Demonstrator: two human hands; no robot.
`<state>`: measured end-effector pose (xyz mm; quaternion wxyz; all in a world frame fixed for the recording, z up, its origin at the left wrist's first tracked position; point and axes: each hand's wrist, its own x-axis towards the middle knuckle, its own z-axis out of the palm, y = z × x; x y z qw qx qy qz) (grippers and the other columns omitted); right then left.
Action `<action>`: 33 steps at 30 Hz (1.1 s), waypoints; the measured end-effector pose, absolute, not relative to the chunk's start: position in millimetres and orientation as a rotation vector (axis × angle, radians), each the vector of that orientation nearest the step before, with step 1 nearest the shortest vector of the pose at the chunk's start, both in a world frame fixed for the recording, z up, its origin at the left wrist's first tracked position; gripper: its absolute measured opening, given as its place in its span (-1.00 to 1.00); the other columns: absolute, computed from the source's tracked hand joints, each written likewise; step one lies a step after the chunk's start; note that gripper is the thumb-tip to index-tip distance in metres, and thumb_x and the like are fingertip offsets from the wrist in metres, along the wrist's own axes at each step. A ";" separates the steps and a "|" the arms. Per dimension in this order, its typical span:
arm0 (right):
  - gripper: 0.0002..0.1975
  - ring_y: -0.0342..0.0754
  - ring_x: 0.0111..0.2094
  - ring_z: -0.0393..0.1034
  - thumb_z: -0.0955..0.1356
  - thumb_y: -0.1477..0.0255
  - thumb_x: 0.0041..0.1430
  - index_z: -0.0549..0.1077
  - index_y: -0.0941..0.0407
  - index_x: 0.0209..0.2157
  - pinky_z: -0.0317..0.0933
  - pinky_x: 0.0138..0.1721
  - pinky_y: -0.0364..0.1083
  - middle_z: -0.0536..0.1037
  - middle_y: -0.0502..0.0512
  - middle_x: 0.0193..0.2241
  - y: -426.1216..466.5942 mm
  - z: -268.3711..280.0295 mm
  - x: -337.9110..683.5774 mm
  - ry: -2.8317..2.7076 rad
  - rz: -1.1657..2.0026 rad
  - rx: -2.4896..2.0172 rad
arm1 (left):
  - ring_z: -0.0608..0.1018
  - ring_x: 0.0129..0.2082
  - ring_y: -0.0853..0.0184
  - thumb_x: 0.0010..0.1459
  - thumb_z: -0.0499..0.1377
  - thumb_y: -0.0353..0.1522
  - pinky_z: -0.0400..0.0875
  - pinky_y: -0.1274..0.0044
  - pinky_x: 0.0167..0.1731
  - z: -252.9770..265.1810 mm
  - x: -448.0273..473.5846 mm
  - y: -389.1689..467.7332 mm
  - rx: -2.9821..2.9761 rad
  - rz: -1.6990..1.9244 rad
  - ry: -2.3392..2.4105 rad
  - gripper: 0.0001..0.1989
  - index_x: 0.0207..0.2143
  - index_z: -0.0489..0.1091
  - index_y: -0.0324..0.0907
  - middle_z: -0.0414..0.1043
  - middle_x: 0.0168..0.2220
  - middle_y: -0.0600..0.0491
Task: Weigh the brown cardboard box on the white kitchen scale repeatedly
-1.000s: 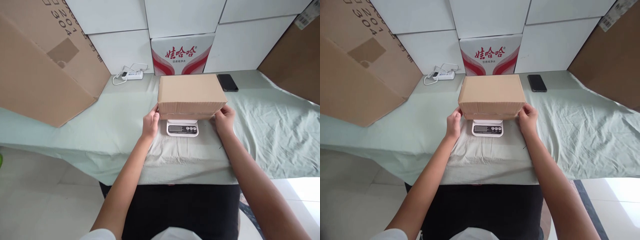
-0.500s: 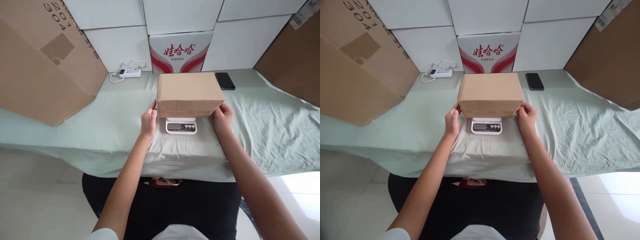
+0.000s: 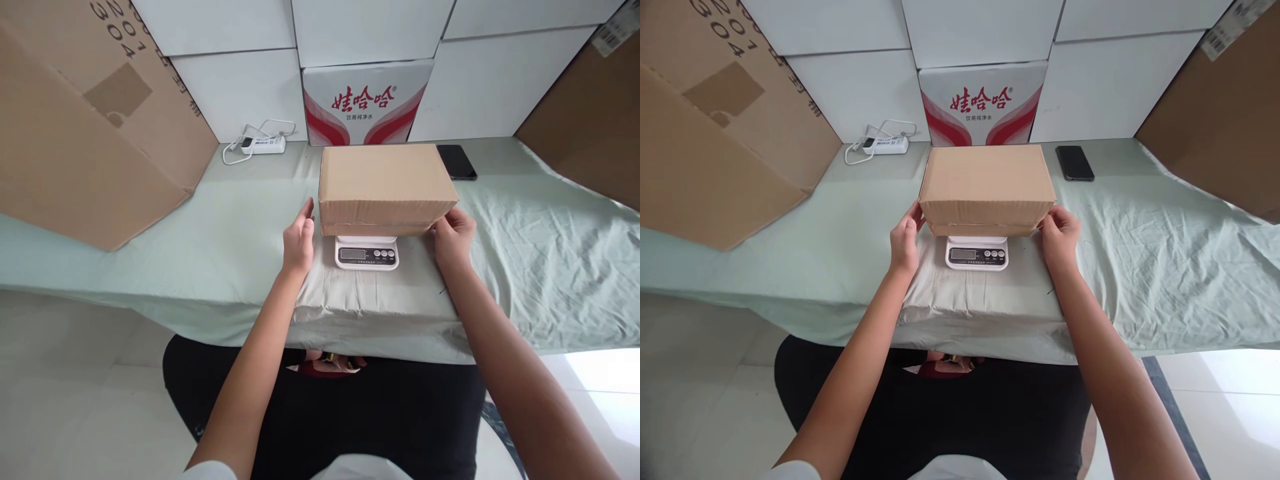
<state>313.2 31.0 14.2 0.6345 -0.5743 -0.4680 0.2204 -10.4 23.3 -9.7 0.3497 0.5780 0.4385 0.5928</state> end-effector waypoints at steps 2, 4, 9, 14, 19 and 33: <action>-0.92 -0.10 -0.48 0.29 0.37 0.36 -0.03 0.46 0.03 -0.55 0.25 -0.35 -0.05 0.41 -0.06 -0.59 30.0 13.9 313.2 -1.087 0.506 -1.313 | 0.44 0.57 -0.01 0.39 0.05 0.29 0.39 0.17 0.56 -6.9 -9.3 22.7 1.497 1.534 1.142 -0.14 0.46 0.42 -0.04 0.41 0.54 -0.11; -0.89 -0.09 -0.47 0.30 0.38 0.34 -0.01 0.45 0.03 -0.55 0.25 -0.35 -0.05 0.39 -0.06 -0.59 28.6 14.2 313.1 -1.109 0.508 -1.315 | 0.44 0.57 0.00 0.38 0.05 0.30 0.38 0.18 0.57 -4.7 -8.6 22.2 1.496 1.540 1.145 -0.14 0.44 0.44 -0.04 0.41 0.54 -0.11; -0.92 -0.11 -0.47 0.31 0.36 0.38 -0.02 0.45 0.04 -0.55 0.24 -0.35 -0.07 0.39 -0.06 -0.59 25.3 17.2 311.4 -1.120 0.516 -1.297 | 0.39 0.60 0.01 0.34 0.08 0.32 0.41 0.20 0.55 -4.1 -9.4 22.8 1.441 1.580 1.143 -0.11 0.43 0.46 -0.05 0.41 0.54 -0.13; -0.93 -0.11 -0.46 0.32 0.35 0.43 -0.02 0.48 0.04 -0.52 0.23 -0.34 -0.07 0.41 -0.06 -0.58 24.5 19.4 310.6 -1.122 0.529 -1.283 | 0.41 0.59 0.01 0.37 0.06 0.30 0.42 0.20 0.54 -5.8 -10.3 23.3 1.435 1.587 1.167 -0.12 0.45 0.42 -0.07 0.41 0.53 -0.16; -0.92 -0.12 -0.45 0.23 0.34 0.40 -0.03 0.46 0.06 -0.54 0.15 -0.34 -0.06 0.40 -0.06 -0.58 27.9 21.5 309.5 -1.139 0.517 -1.292 | 0.39 0.60 0.00 0.38 0.02 0.31 0.42 0.21 0.54 -5.8 -12.7 20.5 1.449 1.594 1.171 -0.11 0.46 0.41 -0.06 0.40 0.54 -0.16; -0.89 -0.18 -0.40 0.11 0.36 0.41 -0.02 0.42 0.12 -0.56 0.04 -0.31 -0.08 0.30 -0.09 -0.54 40.2 17.6 312.0 -1.138 0.472 -1.242 | 0.38 0.60 0.00 0.37 0.01 0.33 0.41 0.15 0.55 -6.0 -17.5 21.2 1.380 1.603 1.203 -0.13 0.46 0.41 0.03 0.37 0.56 -0.12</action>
